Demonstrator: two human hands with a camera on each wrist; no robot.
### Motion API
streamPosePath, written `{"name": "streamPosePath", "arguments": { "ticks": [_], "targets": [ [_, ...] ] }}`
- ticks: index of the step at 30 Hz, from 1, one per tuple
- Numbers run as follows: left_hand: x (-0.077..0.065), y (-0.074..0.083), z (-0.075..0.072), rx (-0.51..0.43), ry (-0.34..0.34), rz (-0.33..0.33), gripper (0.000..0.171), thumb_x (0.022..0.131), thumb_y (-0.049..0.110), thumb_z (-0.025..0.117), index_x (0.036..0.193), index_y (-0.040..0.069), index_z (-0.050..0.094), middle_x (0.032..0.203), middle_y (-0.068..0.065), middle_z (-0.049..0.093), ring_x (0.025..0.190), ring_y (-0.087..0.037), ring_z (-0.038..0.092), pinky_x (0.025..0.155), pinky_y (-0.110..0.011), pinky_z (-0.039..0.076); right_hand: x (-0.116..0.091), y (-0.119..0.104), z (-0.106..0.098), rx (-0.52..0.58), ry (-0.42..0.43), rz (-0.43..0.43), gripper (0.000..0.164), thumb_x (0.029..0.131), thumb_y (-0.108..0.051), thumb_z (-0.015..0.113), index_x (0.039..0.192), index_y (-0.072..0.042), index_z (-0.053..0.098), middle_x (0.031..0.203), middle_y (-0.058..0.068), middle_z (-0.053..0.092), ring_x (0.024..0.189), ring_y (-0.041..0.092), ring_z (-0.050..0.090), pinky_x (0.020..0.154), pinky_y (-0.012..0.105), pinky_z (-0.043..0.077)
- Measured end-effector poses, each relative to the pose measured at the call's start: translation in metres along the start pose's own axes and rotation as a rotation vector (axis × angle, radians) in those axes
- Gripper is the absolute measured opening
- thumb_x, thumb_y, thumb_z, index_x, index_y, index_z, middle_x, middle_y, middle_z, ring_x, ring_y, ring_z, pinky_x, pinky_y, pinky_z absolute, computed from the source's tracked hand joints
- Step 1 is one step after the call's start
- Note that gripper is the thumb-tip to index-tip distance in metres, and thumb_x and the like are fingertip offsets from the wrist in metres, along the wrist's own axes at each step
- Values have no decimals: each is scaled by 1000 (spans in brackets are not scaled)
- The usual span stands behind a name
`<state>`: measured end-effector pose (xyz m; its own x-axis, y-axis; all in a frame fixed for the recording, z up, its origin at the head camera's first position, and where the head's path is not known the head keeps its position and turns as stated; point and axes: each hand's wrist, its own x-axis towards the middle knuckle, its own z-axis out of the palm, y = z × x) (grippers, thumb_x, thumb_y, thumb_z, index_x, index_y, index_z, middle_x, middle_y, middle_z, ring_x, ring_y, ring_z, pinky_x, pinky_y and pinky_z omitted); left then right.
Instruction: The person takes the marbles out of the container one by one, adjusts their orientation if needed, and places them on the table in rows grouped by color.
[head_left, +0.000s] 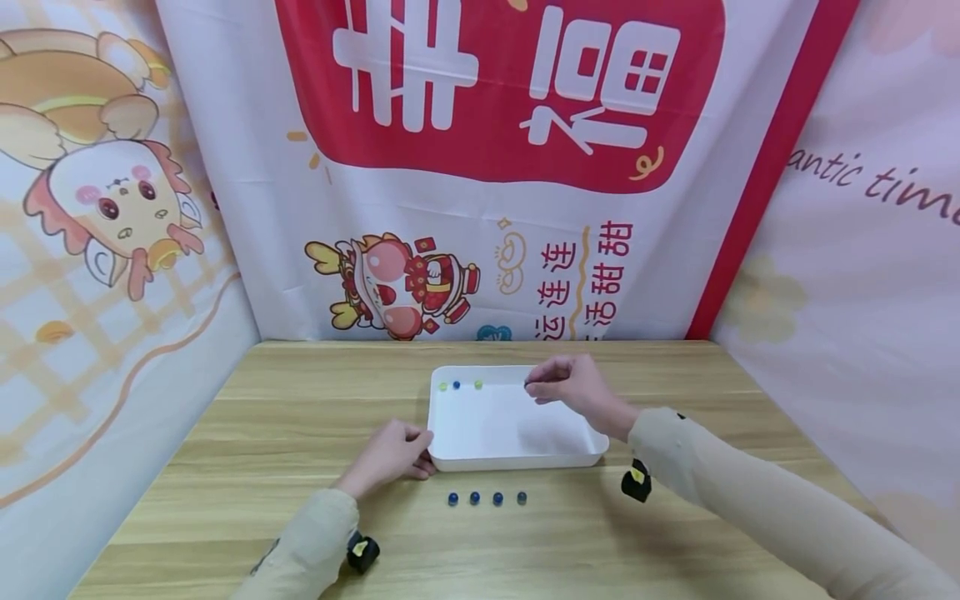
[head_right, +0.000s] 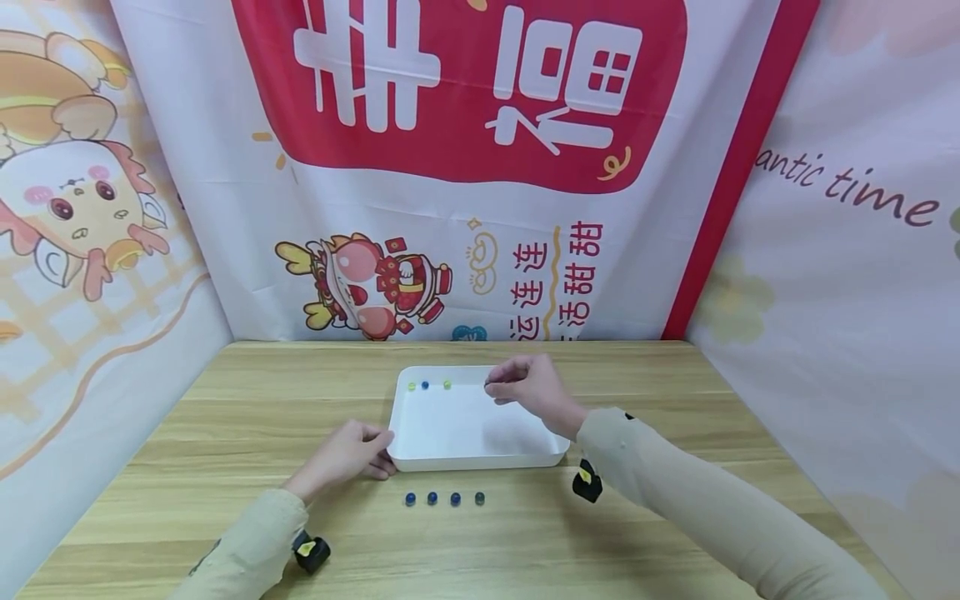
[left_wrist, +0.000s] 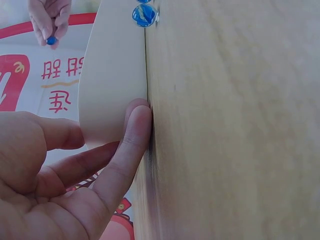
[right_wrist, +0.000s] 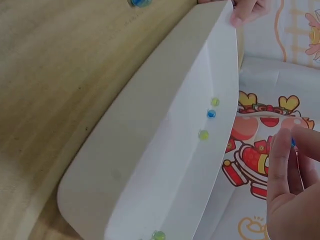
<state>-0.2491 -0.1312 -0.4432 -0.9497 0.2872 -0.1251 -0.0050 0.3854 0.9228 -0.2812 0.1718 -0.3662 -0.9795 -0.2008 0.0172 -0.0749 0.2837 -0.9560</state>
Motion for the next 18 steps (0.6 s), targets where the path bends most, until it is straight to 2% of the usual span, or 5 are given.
{"name": "streamPosePath", "arguments": {
  "ticks": [7,12,18],
  "targets": [
    [2,-3,0,-7,-1,-1,28,103,10,50,91,-6,70,79,-14,68,72,-25,69,65,-34,61,-16,7,-6,56,0,-2,20,85,-2,76,102,4,69,98,18,70,86,28,69,82,42,59],
    [2,-2,-1,2,11,-3,28,102,10,50,92,-6,70,78,-14,68,71,-25,68,64,-34,61,-27,13,-12,68,33,11,20,85,-1,76,102,5,68,99,18,69,86,28,68,81,41,59],
    [1,0,-2,1,8,-5,28,103,10,50,92,-6,70,78,-14,68,71,-25,69,64,-34,61,-39,16,-20,74,30,-6,22,85,-2,76,103,6,67,101,19,69,91,34,67,81,42,59]
  ]
}}
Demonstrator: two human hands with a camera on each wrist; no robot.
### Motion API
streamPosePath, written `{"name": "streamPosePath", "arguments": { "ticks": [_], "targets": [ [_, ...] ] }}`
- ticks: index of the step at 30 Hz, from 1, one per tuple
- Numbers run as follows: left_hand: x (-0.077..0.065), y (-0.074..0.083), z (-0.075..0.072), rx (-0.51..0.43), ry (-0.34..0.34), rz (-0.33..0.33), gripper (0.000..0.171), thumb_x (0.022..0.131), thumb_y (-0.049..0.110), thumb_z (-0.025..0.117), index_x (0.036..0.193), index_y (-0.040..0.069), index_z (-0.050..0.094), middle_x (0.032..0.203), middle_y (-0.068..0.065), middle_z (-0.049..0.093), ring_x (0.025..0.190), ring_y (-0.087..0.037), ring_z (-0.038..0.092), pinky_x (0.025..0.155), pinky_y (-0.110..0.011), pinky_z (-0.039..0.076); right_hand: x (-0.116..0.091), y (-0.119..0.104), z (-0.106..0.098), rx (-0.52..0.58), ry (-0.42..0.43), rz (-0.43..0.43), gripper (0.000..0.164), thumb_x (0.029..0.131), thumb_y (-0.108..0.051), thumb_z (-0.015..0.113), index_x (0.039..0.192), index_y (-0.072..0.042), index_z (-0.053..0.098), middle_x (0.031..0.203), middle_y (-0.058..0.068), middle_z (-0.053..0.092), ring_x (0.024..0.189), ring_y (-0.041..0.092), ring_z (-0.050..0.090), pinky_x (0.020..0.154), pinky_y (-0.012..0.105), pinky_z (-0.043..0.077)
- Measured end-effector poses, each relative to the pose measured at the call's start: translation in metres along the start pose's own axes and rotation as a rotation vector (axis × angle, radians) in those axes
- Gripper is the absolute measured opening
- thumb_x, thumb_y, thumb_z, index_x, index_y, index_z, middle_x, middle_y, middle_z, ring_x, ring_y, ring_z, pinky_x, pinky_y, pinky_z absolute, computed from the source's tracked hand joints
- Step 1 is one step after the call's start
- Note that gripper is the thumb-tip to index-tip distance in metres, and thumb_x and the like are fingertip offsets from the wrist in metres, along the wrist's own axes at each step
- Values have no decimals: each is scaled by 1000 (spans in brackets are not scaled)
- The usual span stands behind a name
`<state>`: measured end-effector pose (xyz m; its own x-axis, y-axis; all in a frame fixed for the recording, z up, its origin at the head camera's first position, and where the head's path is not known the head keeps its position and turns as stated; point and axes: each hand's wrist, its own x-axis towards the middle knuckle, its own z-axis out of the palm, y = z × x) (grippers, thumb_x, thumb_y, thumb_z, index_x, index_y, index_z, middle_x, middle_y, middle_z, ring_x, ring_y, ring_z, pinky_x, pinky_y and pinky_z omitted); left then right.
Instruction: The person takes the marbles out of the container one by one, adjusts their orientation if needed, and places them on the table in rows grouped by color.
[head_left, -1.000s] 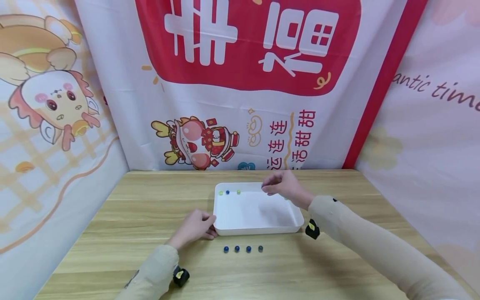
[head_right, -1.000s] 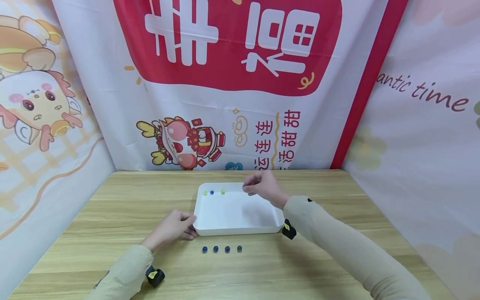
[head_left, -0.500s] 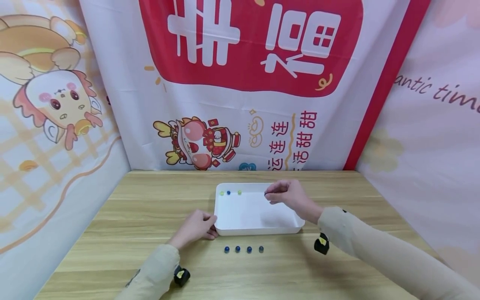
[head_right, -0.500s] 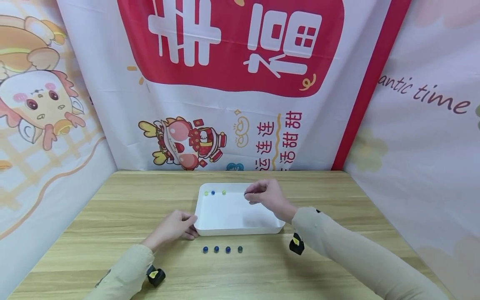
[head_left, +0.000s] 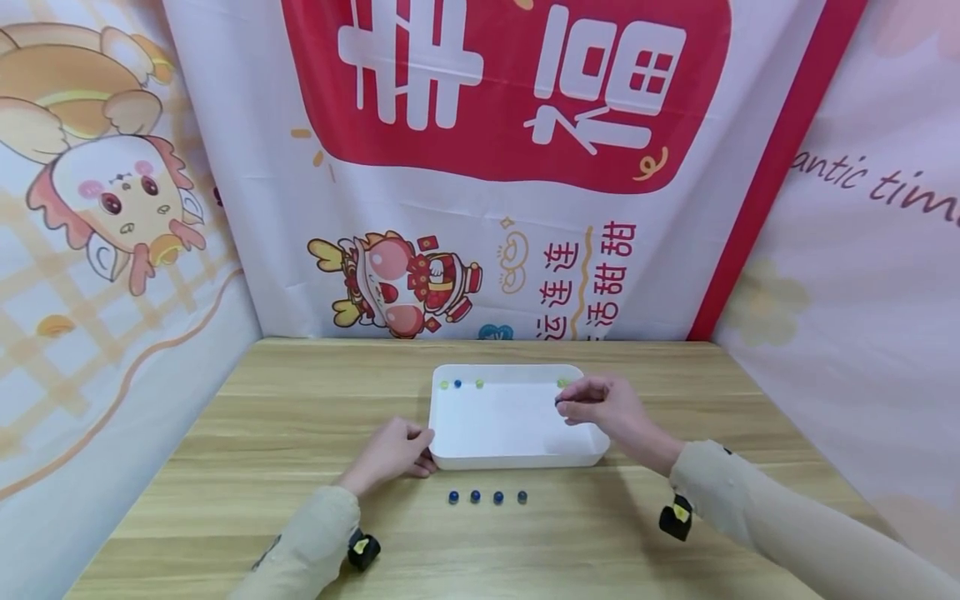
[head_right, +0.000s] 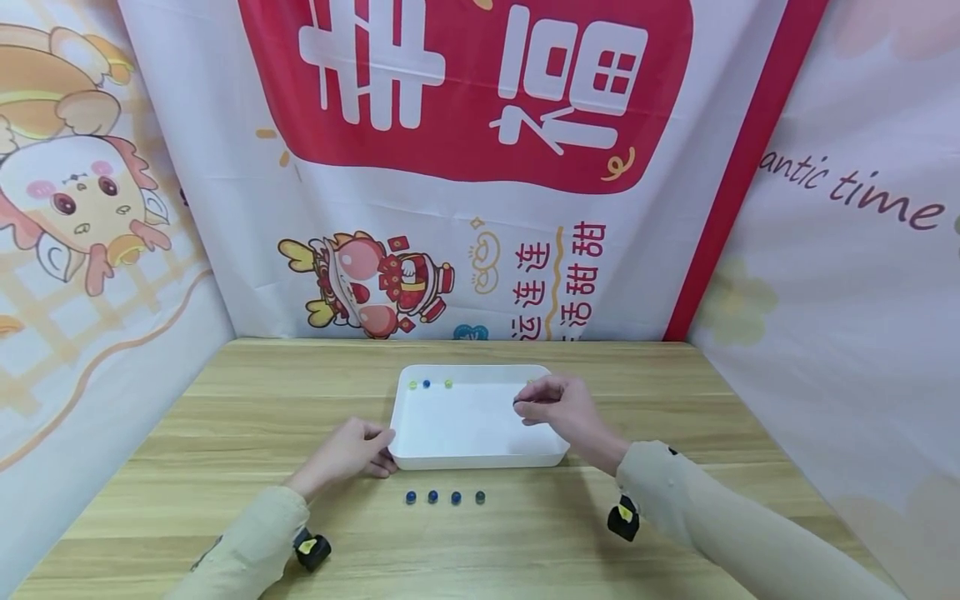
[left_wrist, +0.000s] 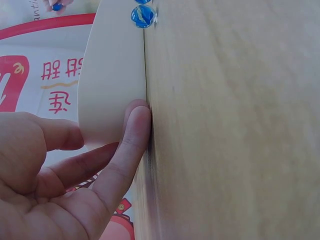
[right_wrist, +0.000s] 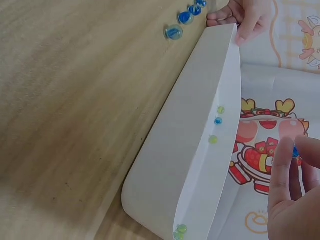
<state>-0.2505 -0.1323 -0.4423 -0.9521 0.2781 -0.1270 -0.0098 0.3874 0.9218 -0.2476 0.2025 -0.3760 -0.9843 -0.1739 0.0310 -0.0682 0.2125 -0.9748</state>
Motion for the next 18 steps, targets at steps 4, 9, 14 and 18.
{"name": "streamPosePath", "arguments": {
  "ticks": [4,9,14,18],
  "targets": [
    [-1,0,3,-2,-3,-5,28,102,10,50,92,-7,70,78,-14,68,71,-25,69,64,-34,61,-12,3,-6,-13,-16,30,24,85,-8,78,104,2,68,104,19,68,93,35,67,82,41,59],
    [-1,-1,7,-8,-7,-8,28,103,9,50,92,-7,70,78,-15,68,71,-26,68,64,-34,61,-31,8,-6,-6,-35,70,28,83,-13,80,105,0,69,105,18,69,91,34,67,83,41,58],
    [0,0,5,7,17,-9,28,103,10,50,92,-6,70,77,-14,68,70,-25,68,64,-34,61,-51,15,1,87,-79,112,31,82,-12,81,105,4,67,103,19,68,91,33,66,86,47,56],
    [2,1,1,18,22,-12,28,102,10,50,92,-6,71,78,-14,68,70,-25,69,64,-33,61,-63,22,7,154,-114,182,31,82,-11,81,105,5,66,102,17,68,89,26,65,89,47,55]
  ]
}}
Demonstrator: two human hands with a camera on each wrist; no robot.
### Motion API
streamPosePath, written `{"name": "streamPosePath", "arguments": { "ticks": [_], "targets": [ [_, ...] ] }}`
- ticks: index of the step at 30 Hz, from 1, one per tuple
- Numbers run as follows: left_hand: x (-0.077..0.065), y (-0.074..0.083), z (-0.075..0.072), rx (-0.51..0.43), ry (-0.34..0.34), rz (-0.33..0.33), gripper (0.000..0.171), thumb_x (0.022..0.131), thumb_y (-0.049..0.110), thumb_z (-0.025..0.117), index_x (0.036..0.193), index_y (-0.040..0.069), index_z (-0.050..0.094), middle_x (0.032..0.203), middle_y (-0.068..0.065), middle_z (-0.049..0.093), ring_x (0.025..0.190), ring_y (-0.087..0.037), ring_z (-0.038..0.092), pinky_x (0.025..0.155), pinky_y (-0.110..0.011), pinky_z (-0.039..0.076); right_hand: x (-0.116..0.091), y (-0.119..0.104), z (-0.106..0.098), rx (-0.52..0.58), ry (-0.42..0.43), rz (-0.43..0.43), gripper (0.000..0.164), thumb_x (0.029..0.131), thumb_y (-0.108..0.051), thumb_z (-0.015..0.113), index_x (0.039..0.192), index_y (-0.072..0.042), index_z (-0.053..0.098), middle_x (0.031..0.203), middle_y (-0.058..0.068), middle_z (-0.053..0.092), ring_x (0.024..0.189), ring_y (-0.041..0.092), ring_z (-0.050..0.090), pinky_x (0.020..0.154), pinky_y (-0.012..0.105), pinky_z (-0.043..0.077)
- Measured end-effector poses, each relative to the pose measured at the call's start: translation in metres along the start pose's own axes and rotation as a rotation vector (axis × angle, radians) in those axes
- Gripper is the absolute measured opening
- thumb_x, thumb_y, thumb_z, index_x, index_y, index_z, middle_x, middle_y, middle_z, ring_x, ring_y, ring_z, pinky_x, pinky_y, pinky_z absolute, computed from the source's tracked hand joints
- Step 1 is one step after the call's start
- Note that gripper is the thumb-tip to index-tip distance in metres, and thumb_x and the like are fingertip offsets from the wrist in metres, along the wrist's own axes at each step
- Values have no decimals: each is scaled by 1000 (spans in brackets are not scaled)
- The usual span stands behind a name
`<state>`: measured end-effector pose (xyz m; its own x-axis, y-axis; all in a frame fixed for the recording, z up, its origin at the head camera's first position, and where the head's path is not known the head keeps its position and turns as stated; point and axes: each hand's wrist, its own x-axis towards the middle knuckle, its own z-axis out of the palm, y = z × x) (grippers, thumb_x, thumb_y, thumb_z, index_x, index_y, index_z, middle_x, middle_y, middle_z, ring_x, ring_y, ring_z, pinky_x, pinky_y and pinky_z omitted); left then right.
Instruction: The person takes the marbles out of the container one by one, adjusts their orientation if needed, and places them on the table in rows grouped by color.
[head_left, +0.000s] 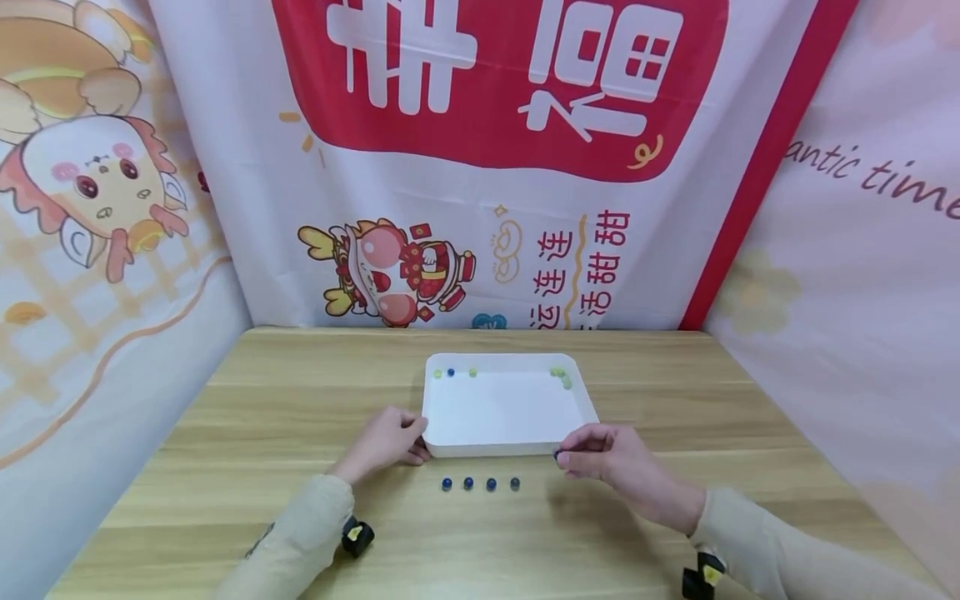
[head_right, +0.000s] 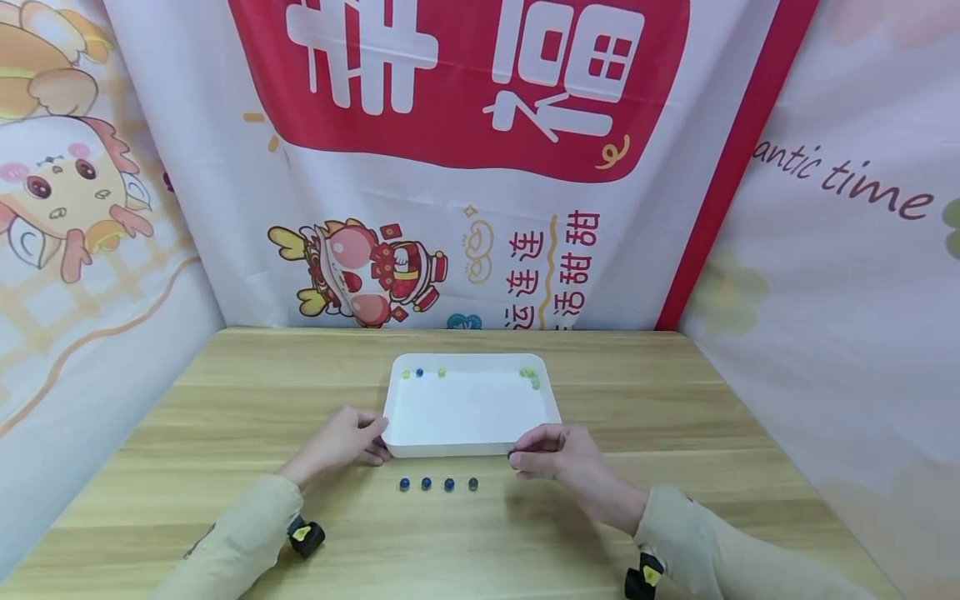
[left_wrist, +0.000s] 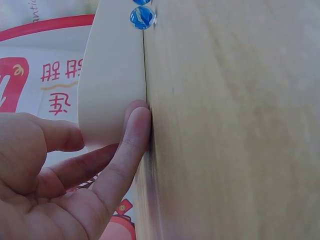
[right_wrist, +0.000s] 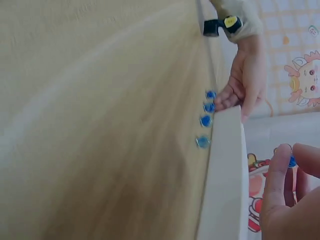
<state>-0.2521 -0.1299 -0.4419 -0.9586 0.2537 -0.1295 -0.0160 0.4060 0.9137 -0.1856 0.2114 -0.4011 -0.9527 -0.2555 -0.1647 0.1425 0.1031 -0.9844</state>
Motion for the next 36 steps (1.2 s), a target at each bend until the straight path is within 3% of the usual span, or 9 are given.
{"name": "streamPosePath", "arguments": {
  "ticks": [7,17,29,36],
  "targets": [
    [2,5,-6,3,13,-2,28,102,9,51,89,-6,71,76,-13,67,70,-24,68,63,-33,61,-2,8,2,-55,-25,24,32,81,-12,82,105,2,67,104,17,69,93,25,65,88,46,55],
    [-1,2,-8,13,6,-10,27,102,10,51,92,-5,71,77,-13,68,71,-24,69,64,-32,61,12,26,12,-174,-75,-18,28,78,-7,82,100,3,68,98,16,70,90,26,66,79,34,56],
    [0,0,-4,11,3,-12,27,102,11,51,93,-4,72,78,-13,68,71,-24,69,64,-33,61,24,42,24,-319,2,-65,25,73,-2,84,93,1,69,90,11,71,80,21,66,70,27,54],
    [0,2,-4,4,-7,-5,27,102,10,51,92,-5,71,78,-14,68,71,-25,69,65,-34,61,24,43,24,-332,21,-58,25,73,-3,85,92,-1,70,90,9,71,82,21,65,67,26,53]
  ]
}}
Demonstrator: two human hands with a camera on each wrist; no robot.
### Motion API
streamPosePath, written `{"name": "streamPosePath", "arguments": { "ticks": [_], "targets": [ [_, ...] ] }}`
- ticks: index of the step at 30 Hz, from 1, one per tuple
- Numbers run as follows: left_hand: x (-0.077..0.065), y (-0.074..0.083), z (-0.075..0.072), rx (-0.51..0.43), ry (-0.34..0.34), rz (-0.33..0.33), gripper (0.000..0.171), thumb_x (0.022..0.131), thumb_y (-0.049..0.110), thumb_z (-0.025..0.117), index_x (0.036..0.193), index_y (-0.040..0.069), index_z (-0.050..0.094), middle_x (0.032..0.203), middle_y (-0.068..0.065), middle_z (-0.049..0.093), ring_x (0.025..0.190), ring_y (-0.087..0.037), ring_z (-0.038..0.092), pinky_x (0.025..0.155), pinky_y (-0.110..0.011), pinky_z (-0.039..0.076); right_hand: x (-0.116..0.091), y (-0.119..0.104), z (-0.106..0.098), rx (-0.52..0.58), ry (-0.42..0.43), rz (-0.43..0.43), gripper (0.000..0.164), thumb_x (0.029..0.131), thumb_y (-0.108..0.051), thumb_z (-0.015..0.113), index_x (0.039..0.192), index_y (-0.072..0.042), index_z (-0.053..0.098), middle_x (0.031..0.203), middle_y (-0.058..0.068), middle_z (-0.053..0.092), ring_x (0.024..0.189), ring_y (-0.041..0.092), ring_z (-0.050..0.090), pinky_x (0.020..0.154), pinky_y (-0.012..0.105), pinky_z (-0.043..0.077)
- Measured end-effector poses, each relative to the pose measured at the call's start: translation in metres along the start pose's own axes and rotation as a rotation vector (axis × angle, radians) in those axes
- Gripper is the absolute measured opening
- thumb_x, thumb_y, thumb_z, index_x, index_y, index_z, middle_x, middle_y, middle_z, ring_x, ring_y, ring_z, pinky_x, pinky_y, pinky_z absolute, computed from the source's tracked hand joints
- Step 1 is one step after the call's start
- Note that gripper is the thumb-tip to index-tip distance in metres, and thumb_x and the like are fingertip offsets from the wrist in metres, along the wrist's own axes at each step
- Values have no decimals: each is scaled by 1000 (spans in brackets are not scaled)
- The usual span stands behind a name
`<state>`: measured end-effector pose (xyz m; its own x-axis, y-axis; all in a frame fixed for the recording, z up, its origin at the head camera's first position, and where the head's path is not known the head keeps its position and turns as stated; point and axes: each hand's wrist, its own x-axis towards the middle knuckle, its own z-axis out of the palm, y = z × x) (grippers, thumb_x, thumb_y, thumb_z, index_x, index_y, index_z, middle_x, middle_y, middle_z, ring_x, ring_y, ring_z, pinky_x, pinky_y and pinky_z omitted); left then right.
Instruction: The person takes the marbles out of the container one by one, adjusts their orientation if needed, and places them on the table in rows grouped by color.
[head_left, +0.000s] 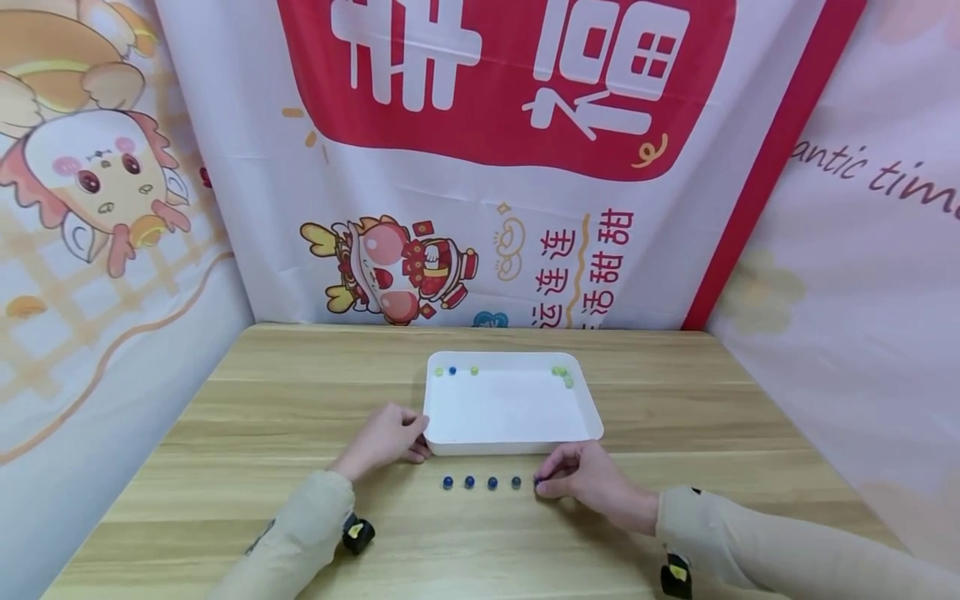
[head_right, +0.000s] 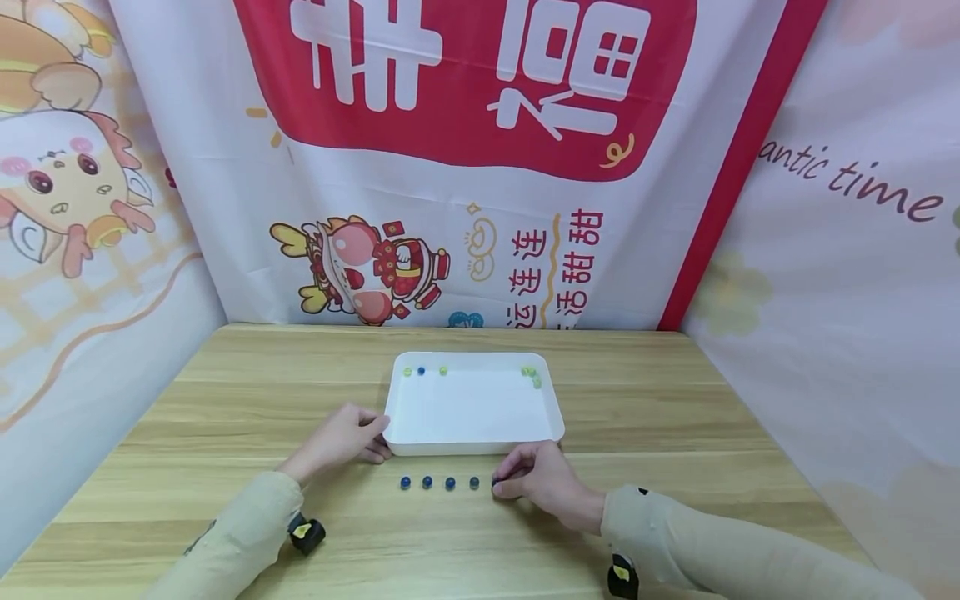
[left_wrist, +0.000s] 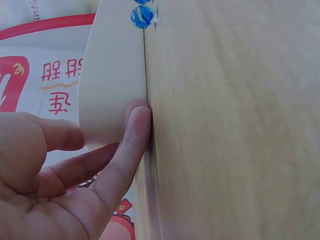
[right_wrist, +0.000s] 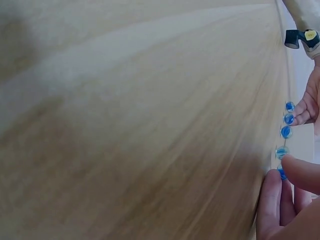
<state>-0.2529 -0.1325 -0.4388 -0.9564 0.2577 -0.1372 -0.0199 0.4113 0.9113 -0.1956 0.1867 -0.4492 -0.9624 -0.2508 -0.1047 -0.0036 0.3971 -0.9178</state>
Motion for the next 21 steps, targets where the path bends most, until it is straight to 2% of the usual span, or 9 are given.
{"name": "streamPosePath", "arguments": {
  "ticks": [9,14,21],
  "targets": [
    [2,-5,1,-6,-5,-3,27,102,10,51,92,-4,71,78,-13,68,71,-24,69,65,-33,61,1,3,5,-38,64,-33,23,72,1,84,89,1,69,90,10,71,81,22,64,67,25,50],
    [1,-6,2,-14,-13,1,28,103,10,50,92,-5,71,78,-13,68,71,-24,69,64,-33,61,3,7,6,-49,58,-63,20,73,4,83,88,3,69,89,13,71,81,23,64,65,23,49],
    [3,-4,2,-9,-4,0,28,103,10,50,92,-5,71,78,-13,68,71,-24,69,64,-33,61,0,3,5,-44,44,-68,21,74,0,84,90,0,70,88,10,71,79,21,62,63,22,48]
  ]
}}
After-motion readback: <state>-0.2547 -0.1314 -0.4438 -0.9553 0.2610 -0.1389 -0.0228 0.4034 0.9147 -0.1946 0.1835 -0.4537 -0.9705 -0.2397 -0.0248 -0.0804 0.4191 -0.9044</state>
